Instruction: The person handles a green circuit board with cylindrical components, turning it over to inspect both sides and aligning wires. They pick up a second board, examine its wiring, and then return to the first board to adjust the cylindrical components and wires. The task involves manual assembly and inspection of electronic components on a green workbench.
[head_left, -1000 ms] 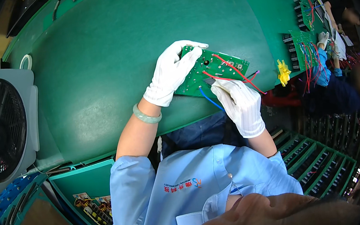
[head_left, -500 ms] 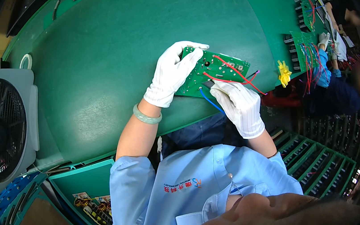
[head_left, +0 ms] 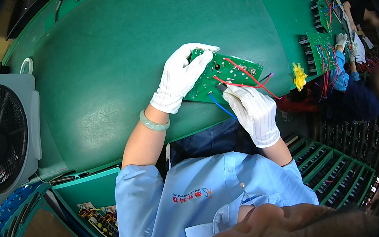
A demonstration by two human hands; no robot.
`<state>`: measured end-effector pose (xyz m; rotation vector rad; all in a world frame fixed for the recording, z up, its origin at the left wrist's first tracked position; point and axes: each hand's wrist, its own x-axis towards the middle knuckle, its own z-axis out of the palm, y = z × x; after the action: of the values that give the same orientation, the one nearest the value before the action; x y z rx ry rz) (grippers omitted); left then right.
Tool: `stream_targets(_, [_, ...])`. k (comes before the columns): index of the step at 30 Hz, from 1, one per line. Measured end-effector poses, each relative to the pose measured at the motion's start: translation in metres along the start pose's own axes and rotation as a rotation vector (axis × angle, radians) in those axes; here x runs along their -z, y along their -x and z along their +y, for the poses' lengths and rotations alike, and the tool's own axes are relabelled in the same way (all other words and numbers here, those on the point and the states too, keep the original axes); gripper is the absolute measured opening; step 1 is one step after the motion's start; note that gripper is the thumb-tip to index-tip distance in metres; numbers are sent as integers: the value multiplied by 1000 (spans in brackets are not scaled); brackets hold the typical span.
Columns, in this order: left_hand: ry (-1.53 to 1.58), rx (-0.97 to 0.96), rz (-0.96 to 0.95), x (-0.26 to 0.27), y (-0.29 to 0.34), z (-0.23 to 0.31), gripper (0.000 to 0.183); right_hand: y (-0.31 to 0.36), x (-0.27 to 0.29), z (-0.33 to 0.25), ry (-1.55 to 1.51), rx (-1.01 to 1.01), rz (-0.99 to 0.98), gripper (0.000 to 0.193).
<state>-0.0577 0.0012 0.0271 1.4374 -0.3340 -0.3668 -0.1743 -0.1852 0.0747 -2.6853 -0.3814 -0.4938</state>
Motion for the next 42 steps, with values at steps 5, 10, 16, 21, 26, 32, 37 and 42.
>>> stream_targets(5, [-4,-8,-2,0,0,-1,21,6,-2,7,-26,102,23,27])
stream_targets(10, [26,17,13,-1,-1,0,22,12,-4,11,3,102,86,28])
stream_targets(16, [4,-14,20,-1,-1,-1,22,13,-12,13,-10,113,128,31])
stream_targets(21, [5,0,13,-1,-1,0,23,12,-13,13,-73,92,124,30])
stream_targets(26, [43,-26,39,-2,0,-1,22,9,-9,11,-196,94,8,26])
stream_targets(32, [83,-30,66,-5,-1,-2,21,12,-11,15,-117,70,119,28])
stream_targets(37, [7,13,16,-1,0,3,23,12,-8,14,-31,119,65,31])
stream_targets(42, [17,2,6,0,-1,4,25,12,14,13,-142,251,-109,24])
